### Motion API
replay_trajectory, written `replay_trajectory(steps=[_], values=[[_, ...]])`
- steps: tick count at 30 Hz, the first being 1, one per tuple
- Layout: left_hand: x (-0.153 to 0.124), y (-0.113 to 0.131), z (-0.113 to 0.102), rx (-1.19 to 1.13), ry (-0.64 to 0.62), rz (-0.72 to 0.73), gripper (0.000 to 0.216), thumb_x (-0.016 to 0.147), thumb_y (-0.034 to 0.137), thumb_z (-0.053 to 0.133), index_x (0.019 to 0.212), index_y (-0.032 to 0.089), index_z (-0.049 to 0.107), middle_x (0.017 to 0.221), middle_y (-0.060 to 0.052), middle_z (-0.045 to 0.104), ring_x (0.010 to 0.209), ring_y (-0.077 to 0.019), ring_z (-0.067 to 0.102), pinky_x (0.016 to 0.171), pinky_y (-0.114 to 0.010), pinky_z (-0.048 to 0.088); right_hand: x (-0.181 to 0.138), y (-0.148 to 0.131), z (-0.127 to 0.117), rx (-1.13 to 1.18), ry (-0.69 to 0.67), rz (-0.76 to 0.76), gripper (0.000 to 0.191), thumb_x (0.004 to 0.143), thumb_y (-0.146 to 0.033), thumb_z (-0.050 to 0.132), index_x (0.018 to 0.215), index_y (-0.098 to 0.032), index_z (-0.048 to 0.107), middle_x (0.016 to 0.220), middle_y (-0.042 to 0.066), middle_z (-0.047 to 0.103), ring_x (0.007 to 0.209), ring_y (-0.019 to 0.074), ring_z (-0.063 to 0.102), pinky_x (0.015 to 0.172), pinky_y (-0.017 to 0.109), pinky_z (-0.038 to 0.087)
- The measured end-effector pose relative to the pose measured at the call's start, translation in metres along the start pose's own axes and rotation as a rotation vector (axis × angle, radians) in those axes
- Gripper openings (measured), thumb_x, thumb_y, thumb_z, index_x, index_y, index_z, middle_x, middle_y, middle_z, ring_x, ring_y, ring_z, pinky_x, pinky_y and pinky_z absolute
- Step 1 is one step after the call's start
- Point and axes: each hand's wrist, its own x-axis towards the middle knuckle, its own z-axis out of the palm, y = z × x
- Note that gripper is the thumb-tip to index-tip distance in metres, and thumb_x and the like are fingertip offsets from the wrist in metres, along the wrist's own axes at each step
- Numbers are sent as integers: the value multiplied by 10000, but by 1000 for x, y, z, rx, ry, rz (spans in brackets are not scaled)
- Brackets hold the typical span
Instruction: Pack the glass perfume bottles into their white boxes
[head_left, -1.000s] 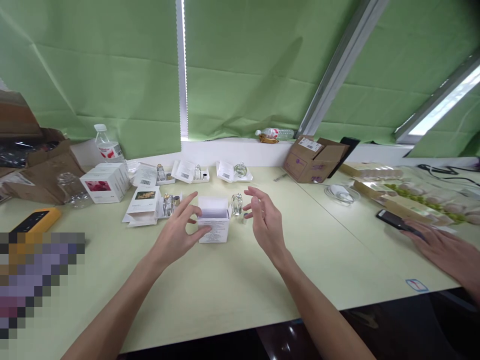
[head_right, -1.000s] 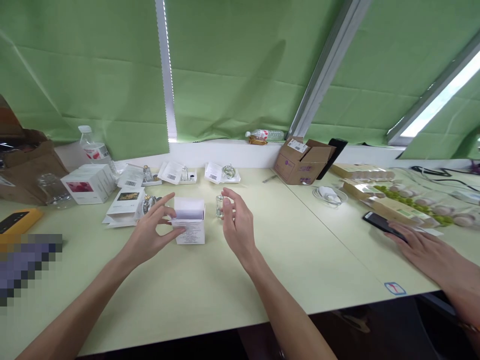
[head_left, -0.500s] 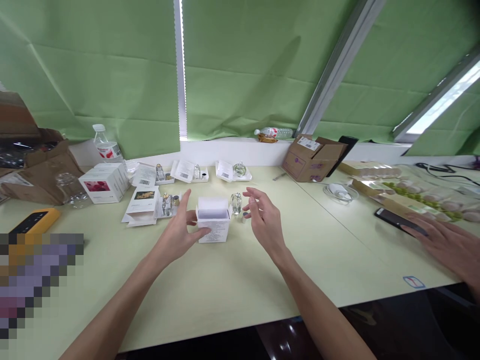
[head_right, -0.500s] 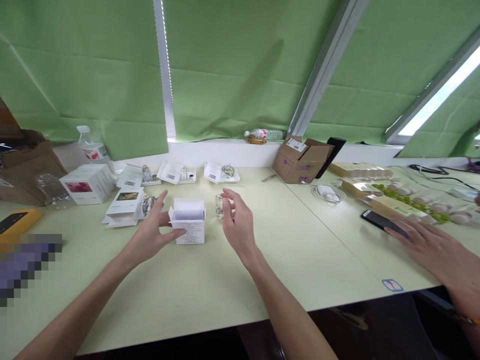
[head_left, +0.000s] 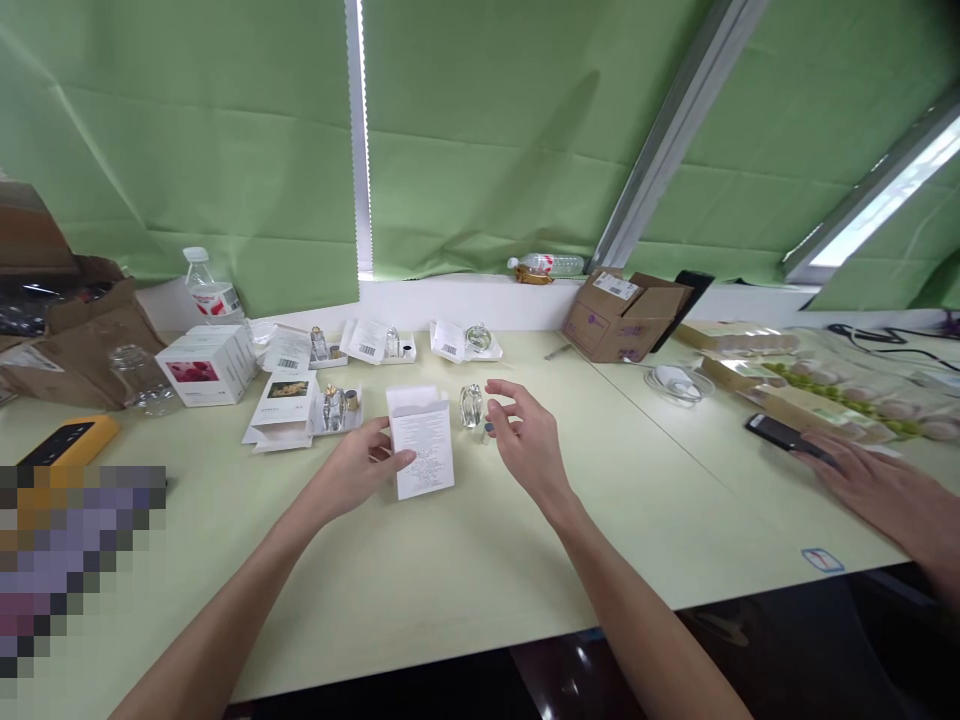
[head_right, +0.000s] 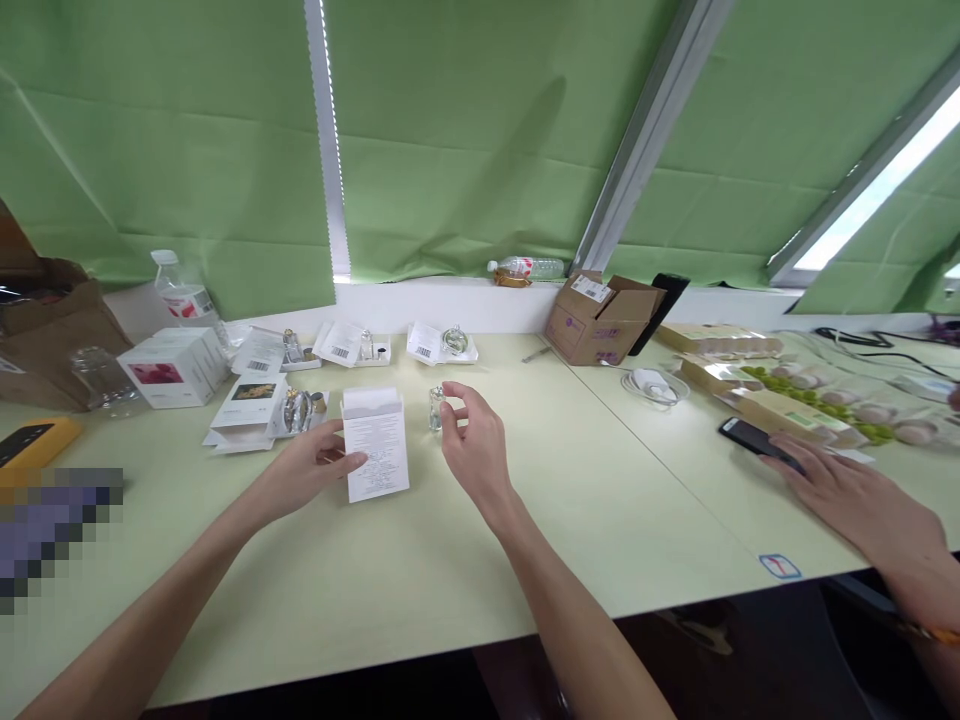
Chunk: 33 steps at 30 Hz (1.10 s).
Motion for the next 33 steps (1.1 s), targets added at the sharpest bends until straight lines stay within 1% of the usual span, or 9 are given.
replay_trajectory(steps=[6, 9, 12, 19, 23, 25, 27, 30, 33], values=[[-3, -4, -2, -20, -60, -69, 524, 875, 543, 522, 1308, 247, 513, 967, -70, 714, 787, -224, 675, 645, -322, 525, 8, 12, -8, -201, -6, 11, 311, 928, -357, 430, 1129, -217, 621, 1171, 73, 649, 767, 177, 634, 649, 333, 537], [-1, -14, -3, 4, -1, -90, 578, 868, 548, 530, 1359, 257, 441, 1006, -82, 703, 779, -225, 688, 587, -308, 528, 14, 24, -15, -436, -93, 67, 291, 914, -346, 463, 1083, -209, 656, 1044, 72, 685, 741, 181, 631, 742, 368, 491], [2, -24, -2, 30, 71, -74, 622, 863, 520, 552, 1390, 246, 368, 1031, -96, 693, 723, -211, 695, 523, -289, 520, 16, 34, -16, -603, -232, 121, 313, 876, -388, 546, 1100, -202, 659, 1000, 97, 681, 866, 234, 633, 753, 362, 452], [4, -29, -4, 266, 198, -25, 545, 884, 474, 525, 1364, 245, 402, 1008, -73, 684, 648, -182, 668, 482, -257, 468, 14, 43, -4, -731, -331, 147, 233, 852, -349, 577, 974, -180, 682, 992, 121, 677, 876, 247, 631, 680, 319, 405], [2, -22, -2, 484, 256, -28, 512, 897, 468, 499, 1349, 235, 436, 1142, -94, 634, 710, -197, 660, 569, -300, 490, 14, 40, -3, -710, -368, 127, 156, 827, -316, 600, 888, -199, 684, 971, 85, 691, 861, 228, 634, 678, 303, 403], [1, -18, 2, 562, 296, 46, 453, 916, 454, 473, 1314, 239, 480, 1210, -95, 605, 796, -218, 662, 646, -336, 508, 13, 37, -2, -650, -412, 95, 140, 818, -308, 609, 884, -212, 687, 963, 61, 697, 870, 216, 635, 712, 301, 414], [0, -13, 7, 608, 321, 179, 397, 932, 432, 459, 1274, 241, 522, 1289, -90, 568, 1016, -260, 629, 790, -375, 517, 11, 35, 1, -588, -453, 59, 137, 814, -296, 607, 890, -217, 690, 974, 50, 701, 879, 212, 633, 737, 302, 421], [-3, -9, 16, 659, 233, 385, 370, 944, 393, 466, 1278, 250, 535, 1375, -75, 529, 1266, -275, 490, 1007, -429, 442, 8, 34, 6, -537, -485, 8, 146, 820, -265, 588, 909, -217, 694, 991, 49, 705, 889, 220, 626, 741, 307, 425], [-5, -8, 25, 681, 88, 500, 394, 938, 393, 498, 1308, 263, 530, 1441, -58, 485, 1367, -273, 389, 1097, -462, 378, 6, 33, 10, -490, -501, -46, 172, 826, -221, 564, 929, -224, 701, 973, 45, 709, 882, 220, 620, 750, 309, 427]])
